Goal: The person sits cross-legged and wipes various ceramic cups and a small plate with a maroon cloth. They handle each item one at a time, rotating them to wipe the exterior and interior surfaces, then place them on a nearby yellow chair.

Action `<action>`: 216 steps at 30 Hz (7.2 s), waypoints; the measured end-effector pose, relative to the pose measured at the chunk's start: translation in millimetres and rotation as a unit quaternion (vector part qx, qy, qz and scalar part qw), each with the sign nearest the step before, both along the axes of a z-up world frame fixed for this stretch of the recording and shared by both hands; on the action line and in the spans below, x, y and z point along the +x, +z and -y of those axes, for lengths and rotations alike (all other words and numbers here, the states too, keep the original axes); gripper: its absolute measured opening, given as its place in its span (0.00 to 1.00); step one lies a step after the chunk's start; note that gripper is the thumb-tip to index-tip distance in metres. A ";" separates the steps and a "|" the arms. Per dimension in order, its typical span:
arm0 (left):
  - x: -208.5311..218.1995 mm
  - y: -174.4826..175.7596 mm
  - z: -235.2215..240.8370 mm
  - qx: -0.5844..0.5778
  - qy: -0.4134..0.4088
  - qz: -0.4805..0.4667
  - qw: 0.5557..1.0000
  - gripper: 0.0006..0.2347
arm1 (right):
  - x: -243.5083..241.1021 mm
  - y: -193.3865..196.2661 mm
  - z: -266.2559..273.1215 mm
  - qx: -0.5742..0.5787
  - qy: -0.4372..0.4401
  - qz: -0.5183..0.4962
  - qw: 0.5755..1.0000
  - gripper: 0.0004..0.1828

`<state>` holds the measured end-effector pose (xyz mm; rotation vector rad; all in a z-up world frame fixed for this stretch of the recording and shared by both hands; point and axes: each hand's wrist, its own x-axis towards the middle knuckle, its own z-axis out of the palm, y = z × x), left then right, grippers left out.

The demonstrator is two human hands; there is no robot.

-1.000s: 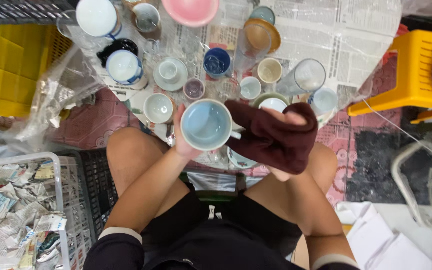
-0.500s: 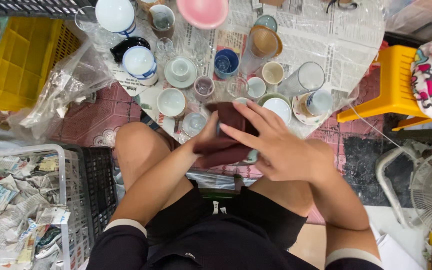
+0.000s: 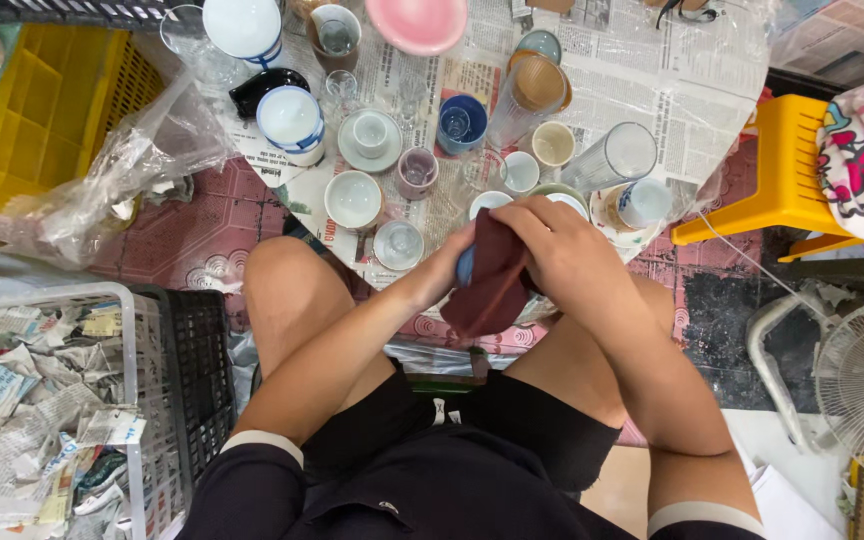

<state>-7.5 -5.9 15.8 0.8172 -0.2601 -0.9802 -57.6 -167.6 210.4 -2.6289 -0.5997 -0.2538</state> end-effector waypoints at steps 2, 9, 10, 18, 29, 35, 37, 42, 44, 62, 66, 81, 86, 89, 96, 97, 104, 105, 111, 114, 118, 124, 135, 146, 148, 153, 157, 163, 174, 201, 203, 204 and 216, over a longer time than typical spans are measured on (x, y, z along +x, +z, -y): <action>-2.7 2.8 -3.9 -0.010 0.019 0.037 0.999 0.26 | -0.2 -7.7 -2.0 -0.003 -0.035 0.000 0.999 0.25; -6.1 30.2 -21.4 0.126 0.145 0.392 0.900 0.27 | -0.2 -18.2 -4.2 0.058 -0.093 -0.016 0.994 0.19; -4.2 39.3 -24.2 0.147 0.157 0.390 0.896 0.29 | 1.8 -19.5 -3.8 0.070 -0.101 -0.021 0.992 0.18; -5.8 89.9 -28.1 0.227 0.188 0.457 0.839 0.42 | 4.8 -64.7 12.0 0.229 -0.077 -0.009 0.970 0.18; -8.7 68.2 -13.2 0.128 0.217 0.641 0.725 0.47 | -7.2 -108.4 17.6 0.369 -0.074 0.172 0.911 0.17; 7.2 61.8 -19.4 0.094 0.252 0.757 0.596 0.34 | -6.8 -120.2 15.7 0.679 -0.139 -0.129 0.709 0.28; 20.4 65.7 -30.0 0.108 0.244 0.798 0.540 0.25 | -9.1 -116.7 22.1 0.543 -0.036 -0.146 0.826 0.33; 24.1 80.3 -32.8 0.112 0.219 0.803 0.543 0.24 | -6.0 -108.2 37.1 0.564 -0.144 -0.406 0.704 0.14; 18.0 86.7 -28.8 0.111 0.221 0.799 0.548 0.25 | -6.8 -108.4 41.9 0.543 -0.106 -0.405 0.728 0.14; 3.5 64.6 -11.0 0.198 0.210 0.566 0.773 0.46 | -9.0 -118.7 13.0 0.505 -0.142 -0.042 0.850 0.25; -5.2 59.7 -6.8 0.160 0.144 0.442 0.871 0.48 | -17.6 -104.0 12.3 0.409 -0.126 0.075 0.901 0.26; -3.6 -6.8 -20.3 0.254 -0.077 0.250 0.931 0.32 | -5.4 -91.2 39.1 0.250 0.067 0.139 0.956 0.17; -6.1 14.7 -26.0 0.100 -0.029 0.327 0.939 0.34 | -9.8 -96.4 29.9 0.291 0.017 0.236 0.927 0.12; -0.8 32.4 -24.2 0.099 -0.007 0.406 0.908 0.35 | -11.1 -105.8 29.9 0.321 0.000 0.232 0.918 0.10; 1.8 72.9 -15.1 0.110 0.057 0.493 0.861 0.40 | -2.4 -124.4 33.5 0.359 -0.052 0.260 0.895 0.12; 4.2 79.7 -17.4 0.117 0.061 0.518 0.845 0.41 | -1.1 -127.0 29.0 0.369 -0.058 0.263 0.889 0.13; 14.5 112.8 -21.4 0.111 0.061 0.598 0.792 0.40 | -4.8 -135.4 27.4 0.393 -0.069 0.242 0.884 0.16; 10.3 113.3 -21.6 0.118 0.066 0.604 0.785 0.40 | -9.7 -139.8 27.3 0.379 -0.071 0.249 0.888 0.17; -1.0 102.7 -18.2 0.110 0.119 0.593 0.789 0.39 | 2.3 -178.4 12.0 0.610 -0.126 0.286 0.728 0.21; -3.4 94.5 -16.1 0.098 0.127 0.583 0.796 0.37 | -2.7 -185.6 3.1 0.668 -0.098 0.238 0.699 0.27; -2.0 88.8 -22.9 0.098 0.190 0.652 0.727 0.36 | -18.2 -179.9 -5.1 0.505 -0.150 0.065 0.847 0.22; 11.0 89.9 -25.0 0.052 0.249 0.763 0.594 0.31 | -15.6 -146.1 28.0 0.635 -0.069 -0.341 0.689 0.35; 8.7 98.1 -11.6 0.072 0.201 0.744 0.633 0.22 | -1.0 -86.4 54.3 0.408 -0.006 -0.218 0.887 0.38; -3.4 45.9 -12.8 0.088 0.069 0.230 0.967 0.38 | -2.7 -112.4 54.1 0.222 -0.046 0.177 0.958 0.23; -5.9 34.3 -13.3 0.070 0.033 0.173 0.982 0.41 | -0.4 -106.3 54.0 0.165 -0.022 0.241 0.956 0.21; -4.0 30.4 -17.8 0.078 0.006 0.137 0.987 0.35 | 1.7 -99.6 52.4 0.130 0.015 0.224 0.966 0.20; -1.0 47.5 -18.8 0.104 -0.016 0.155 0.982 0.32 | 1.4 -111.7 55.0 0.184 0.033 0.176 0.966 0.21; 2.4 80.5 -19.7 0.194 0.032 0.340 0.920 0.34 | 0.3 -141.3 48.5 0.278 -0.055 0.069 0.957 0.21; 12.6 124.0 -20.3 0.229 0.141 0.618 0.739 0.37 | 8.7 -123.6 32.4 0.623 -0.122 -0.399 0.661 0.20; -2.4 38.6 -16.5 0.052 -0.013 0.214 0.975 0.43 | -18.4 -153.7 34.8 0.564 -0.077 -0.221 0.792 0.20; -1.0 56.7 -18.1 0.066 0.002 0.269 0.961 0.43 | -30.9 -145.5 32.5 0.565 -0.076 -0.181 0.801 0.22; 0.9 64.7 -17.5 0.083 0.014 0.290 0.953 0.43 | -35.1 -140.8 29.3 0.526 -0.051 -0.112 0.841 0.25; 5.1 114.1 -14.2 0.221 0.145 0.681 0.683 0.43 | -4.6 -76.7 18.0 0.376 0.048 0.128 0.916 0.24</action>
